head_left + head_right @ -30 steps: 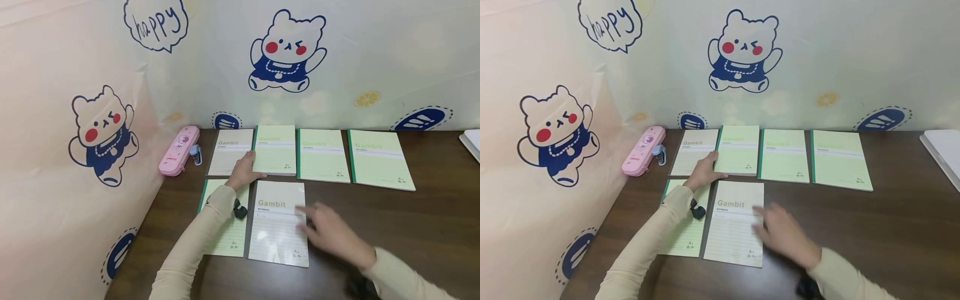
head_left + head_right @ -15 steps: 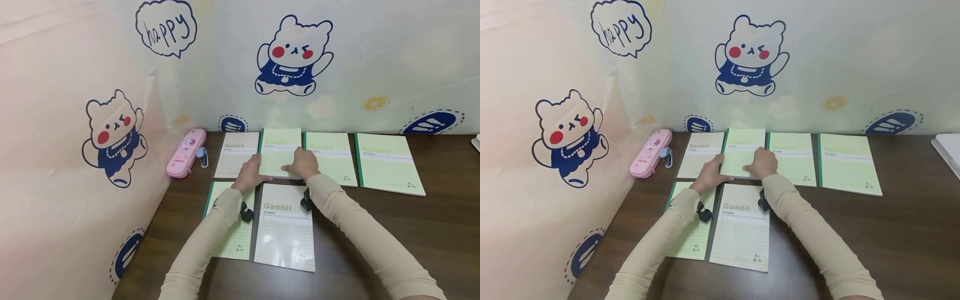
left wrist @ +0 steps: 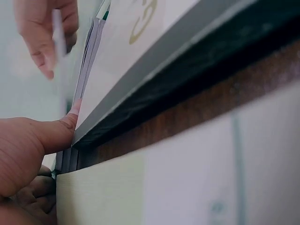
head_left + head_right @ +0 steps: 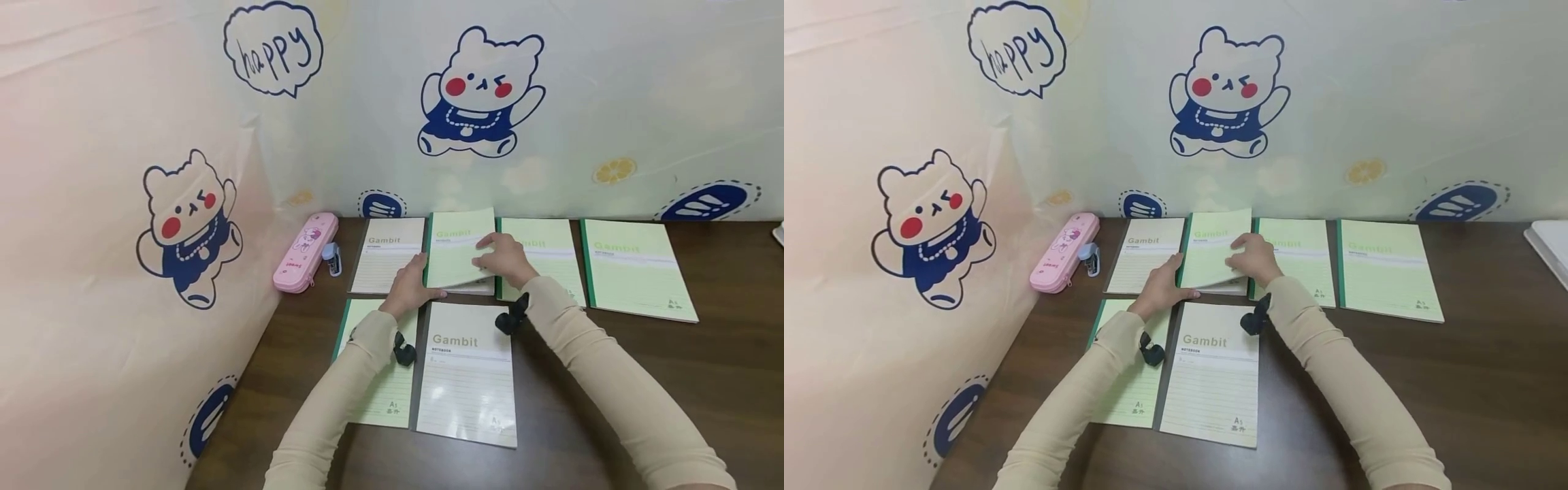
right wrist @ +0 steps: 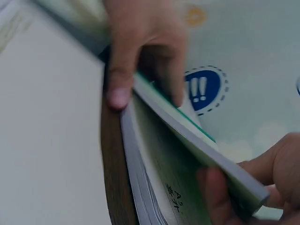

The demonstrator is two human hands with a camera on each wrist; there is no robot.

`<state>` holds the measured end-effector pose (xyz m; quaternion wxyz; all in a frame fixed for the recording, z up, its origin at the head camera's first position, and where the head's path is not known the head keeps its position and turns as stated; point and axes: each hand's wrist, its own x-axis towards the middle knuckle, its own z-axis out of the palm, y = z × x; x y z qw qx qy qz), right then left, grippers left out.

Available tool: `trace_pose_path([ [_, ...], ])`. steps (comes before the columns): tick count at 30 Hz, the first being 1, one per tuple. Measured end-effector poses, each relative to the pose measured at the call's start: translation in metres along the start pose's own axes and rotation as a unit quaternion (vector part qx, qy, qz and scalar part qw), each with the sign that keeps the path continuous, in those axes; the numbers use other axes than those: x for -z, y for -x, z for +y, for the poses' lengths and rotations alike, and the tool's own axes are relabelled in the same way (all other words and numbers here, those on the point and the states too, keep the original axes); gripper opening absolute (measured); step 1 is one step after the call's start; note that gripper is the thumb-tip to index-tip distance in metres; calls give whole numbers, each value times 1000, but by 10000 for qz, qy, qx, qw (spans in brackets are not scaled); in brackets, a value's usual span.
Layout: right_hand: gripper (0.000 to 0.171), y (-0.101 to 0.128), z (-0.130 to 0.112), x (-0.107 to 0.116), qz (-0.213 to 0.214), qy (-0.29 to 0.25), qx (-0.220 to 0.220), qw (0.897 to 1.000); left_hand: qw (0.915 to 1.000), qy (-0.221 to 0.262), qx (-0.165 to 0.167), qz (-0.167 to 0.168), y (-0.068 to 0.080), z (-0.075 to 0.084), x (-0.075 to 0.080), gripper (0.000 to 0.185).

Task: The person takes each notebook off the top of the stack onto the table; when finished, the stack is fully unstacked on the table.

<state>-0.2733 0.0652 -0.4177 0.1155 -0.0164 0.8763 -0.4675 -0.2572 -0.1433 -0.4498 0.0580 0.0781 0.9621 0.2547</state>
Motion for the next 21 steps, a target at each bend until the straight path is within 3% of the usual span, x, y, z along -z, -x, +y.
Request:
trace_pose_path([
  [4, 38, 1, 9, 10, -171, -1006, -31, 9948, 10000, 12, -81, 57, -1, 1, -1, 95],
  [8, 41, 29, 23, 34, 121, -1233, 291, 9919, 9999, -84, -133, 13, -2, 3, -3, 93],
  [11, 42, 73, 38, 64, 383, -1034, 544, 9924, 9998, -144, -99, -43, -1, 4, -4, 92],
  [15, 47, 150, 62, 95, 800, -385, 479, 9949, 9999, -130, -89, -56, -1, 4, -2, 93],
  [18, 49, 206, 80, 101, 1025, -98, 88, 9947, 9999, -95, -105, -62, -3, 4, -1, 94],
  [21, 50, 248, 96, 92, 1065, 88, -245, 9940, 9999, -77, -82, -66, -5, 3, -2, 93],
])
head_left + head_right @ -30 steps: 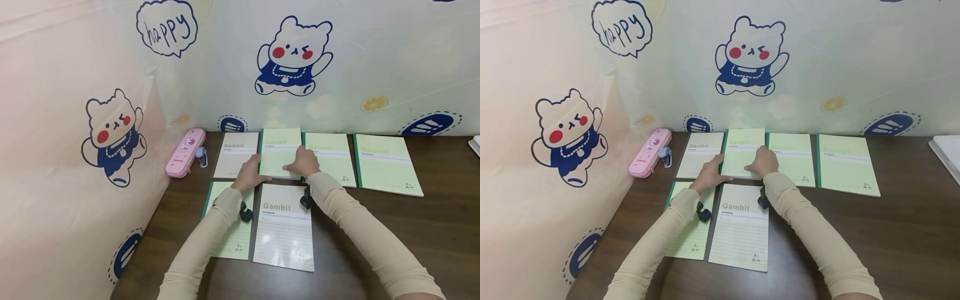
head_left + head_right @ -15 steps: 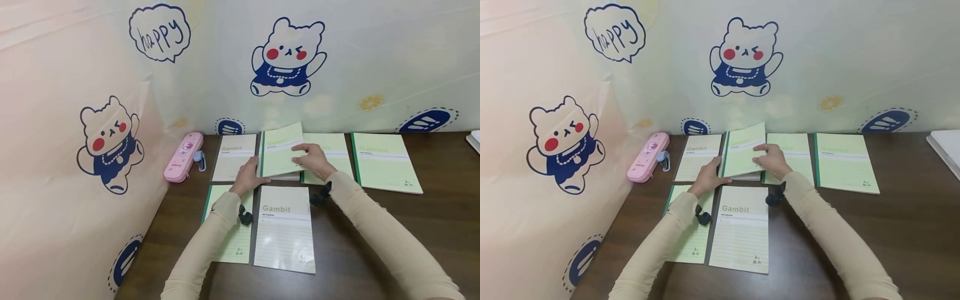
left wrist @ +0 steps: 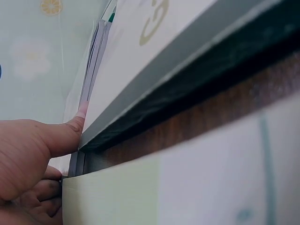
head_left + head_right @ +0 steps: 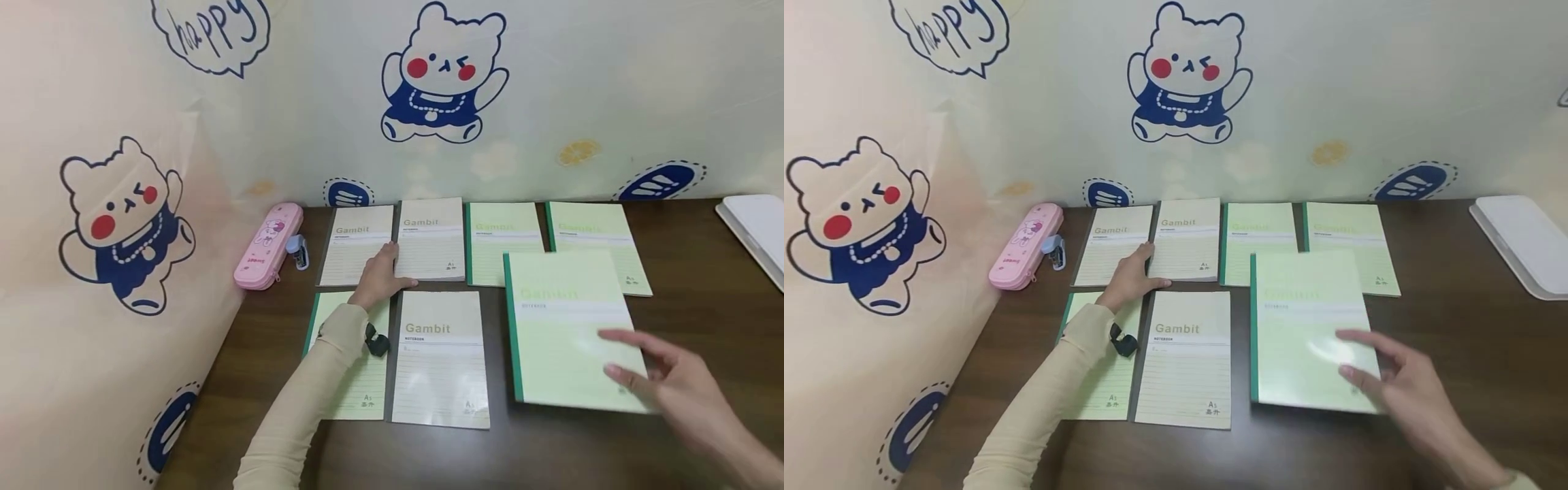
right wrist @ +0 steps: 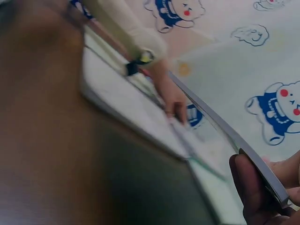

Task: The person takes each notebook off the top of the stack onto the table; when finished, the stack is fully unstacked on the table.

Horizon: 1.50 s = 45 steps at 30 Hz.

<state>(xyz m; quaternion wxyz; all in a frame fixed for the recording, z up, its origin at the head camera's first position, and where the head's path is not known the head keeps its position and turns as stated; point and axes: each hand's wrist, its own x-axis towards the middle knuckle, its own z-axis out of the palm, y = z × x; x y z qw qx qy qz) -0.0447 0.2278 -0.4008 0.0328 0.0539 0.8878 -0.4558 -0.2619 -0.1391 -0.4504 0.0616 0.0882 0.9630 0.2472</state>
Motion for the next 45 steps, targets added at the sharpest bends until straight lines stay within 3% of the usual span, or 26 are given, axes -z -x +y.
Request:
trace_pose_path([
  [3, 49, 24, 12, -15, -91, 3, -135, 9999, 10000, -79, 33, 32, -3, -3, 4, 93],
  [7, 51, 30, 20, -38, -91, -132, -48, 9999, 9999, -102, 57, 18, -5, -5, 3, 93],
  [9, 53, 28, 21, -46, -48, 32, 26, 10000, 10000, -58, 77, 15, -5, -6, 2, 93],
  [11, 56, 25, 22, -52, 48, 536, 299, 9981, 10000, -33, 58, -15, -4, -6, 1, 94],
  [14, 57, 24, 23, -56, 241, 1477, 1207, 9813, 10000, -28, 3, -28, -3, -4, 0, 94],
  [16, 56, 23, 23, -59, 461, 2059, 1913, 9586, 10000, -16, -2, 3, -2, -3, 2, 94],
  [18, 55, 21, 21, -61, 576, 2406, 2314, 9409, 10000, 5, 11, 38, -1, -4, 4, 93],
  [20, 54, 21, 17, -62, 480, 2651, 2254, 9363, 10000, 4, 31, 55, 0, -4, 5, 93],
  [24, 51, 24, 7, -61, 79, 3108, 1610, 9367, 10000, -52, 51, 12, 1, -2, 6, 92],
  [27, 48, 20, -6, -60, 180, 3293, 1763, 9274, 10000, -66, 34, 5, 1, -1, 4, 92],
  [31, 44, -16, -41, -65, 285, 2785, 2471, 9277, 10000, 20, -12, 50, 0, -2, 2, 93],
  [34, 46, -69, -71, -83, -241, 2083, 2531, 9444, 9999, 52, 25, 84, 0, -2, 2, 93],
  [37, 51, -126, -93, -114, -732, 1661, 1980, 9633, 9999, -13, 93, 65, 1, -4, 0, 92],
  [39, 57, -155, -103, -138, -812, 1767, 1412, 9707, 9999, -98, 95, -8, 2, -4, -1, 91],
  [42, 66, -181, -113, -164, -576, 2241, 689, 9704, 9998, -169, 2, -69, 3, -3, -1, 91],
  [45, 73, -193, -118, -174, -201, 2552, 389, 9659, 9998, -183, -89, 27, 3, -1, 4, 92],
])
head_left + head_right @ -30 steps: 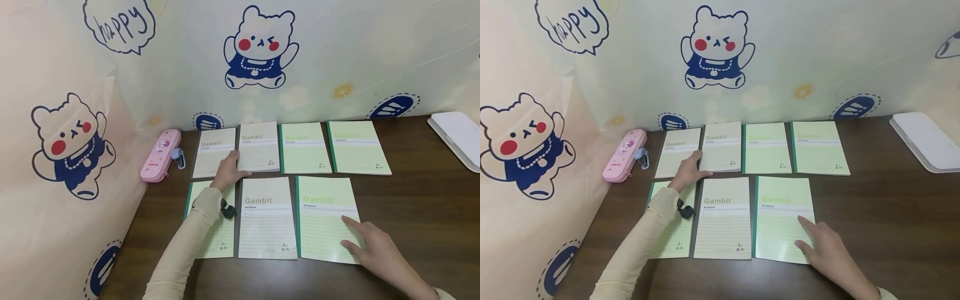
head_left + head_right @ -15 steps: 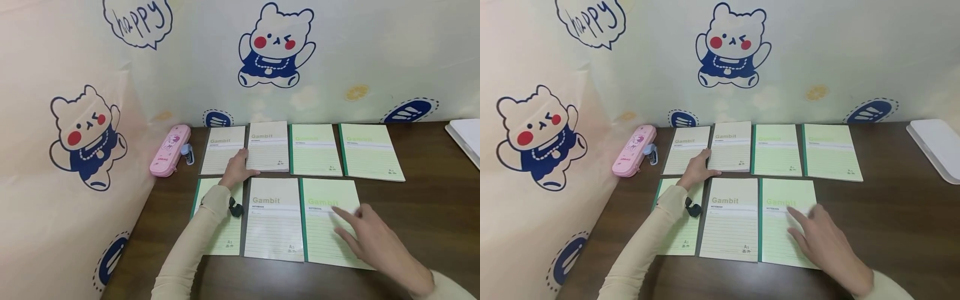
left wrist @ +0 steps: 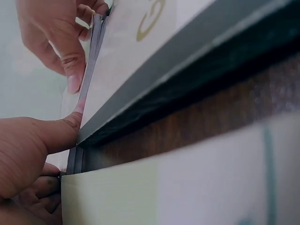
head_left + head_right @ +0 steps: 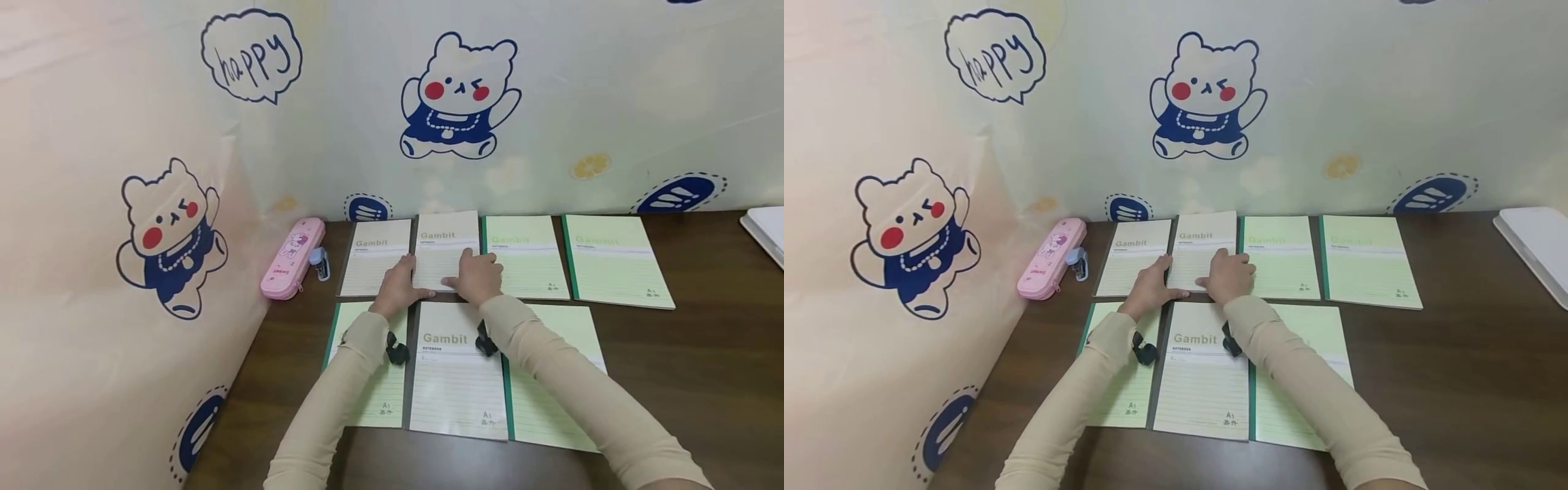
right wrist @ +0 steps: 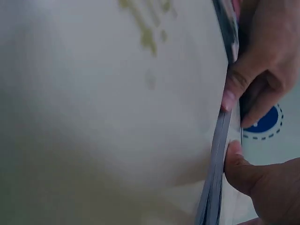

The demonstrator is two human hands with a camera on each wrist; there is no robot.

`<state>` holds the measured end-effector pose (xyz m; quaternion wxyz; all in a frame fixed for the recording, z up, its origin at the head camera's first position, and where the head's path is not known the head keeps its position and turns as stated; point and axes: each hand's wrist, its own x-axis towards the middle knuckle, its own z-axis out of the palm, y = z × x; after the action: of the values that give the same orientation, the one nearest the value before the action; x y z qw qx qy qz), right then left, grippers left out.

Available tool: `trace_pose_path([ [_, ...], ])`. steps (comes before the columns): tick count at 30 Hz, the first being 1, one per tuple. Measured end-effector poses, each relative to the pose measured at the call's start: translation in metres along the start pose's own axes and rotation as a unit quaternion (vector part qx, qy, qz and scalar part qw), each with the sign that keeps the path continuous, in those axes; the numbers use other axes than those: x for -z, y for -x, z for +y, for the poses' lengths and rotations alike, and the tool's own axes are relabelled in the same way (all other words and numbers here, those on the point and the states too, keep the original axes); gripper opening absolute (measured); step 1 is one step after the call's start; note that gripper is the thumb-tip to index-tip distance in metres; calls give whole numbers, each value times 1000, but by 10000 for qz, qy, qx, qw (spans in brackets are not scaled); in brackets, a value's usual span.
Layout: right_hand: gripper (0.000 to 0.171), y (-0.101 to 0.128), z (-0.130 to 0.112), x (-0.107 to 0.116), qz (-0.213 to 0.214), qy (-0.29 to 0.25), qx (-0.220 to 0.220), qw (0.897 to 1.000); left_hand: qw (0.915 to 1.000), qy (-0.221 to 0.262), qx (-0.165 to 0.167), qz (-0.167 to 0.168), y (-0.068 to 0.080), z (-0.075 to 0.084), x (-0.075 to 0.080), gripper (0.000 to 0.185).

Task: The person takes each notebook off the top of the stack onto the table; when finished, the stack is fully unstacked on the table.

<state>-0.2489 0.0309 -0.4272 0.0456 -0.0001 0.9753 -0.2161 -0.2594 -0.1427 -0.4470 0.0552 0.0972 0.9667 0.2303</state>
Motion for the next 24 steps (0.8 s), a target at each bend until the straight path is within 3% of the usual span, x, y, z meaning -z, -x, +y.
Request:
trace_pose_path([
  [3, 77, -7, 1, 2, 215, -56, -67, 9997, 9999, 15, 7, 142, -1, 2, 4, 92],
  [9, 84, -9, 8, 9, 84, -600, -41, 9982, 10000, -84, 40, 24, -1, 3, 3, 90],
  [14, 61, -13, 13, 21, 158, -1249, 161, 9919, 9999, -107, -43, 23, -1, 5, 2, 90],
  [18, 45, -22, 21, 27, -77, -2333, 113, 9723, 9999, -75, -34, 85, -4, 9, 3, 91],
  [21, 46, -24, 28, 24, -218, -3032, -125, 9526, 10000, -35, -17, 57, -5, 9, 2, 91],
  [24, 48, -21, 36, 25, -95, -3460, -334, 9376, 10000, -14, -30, 63, -7, 9, 1, 93],
])
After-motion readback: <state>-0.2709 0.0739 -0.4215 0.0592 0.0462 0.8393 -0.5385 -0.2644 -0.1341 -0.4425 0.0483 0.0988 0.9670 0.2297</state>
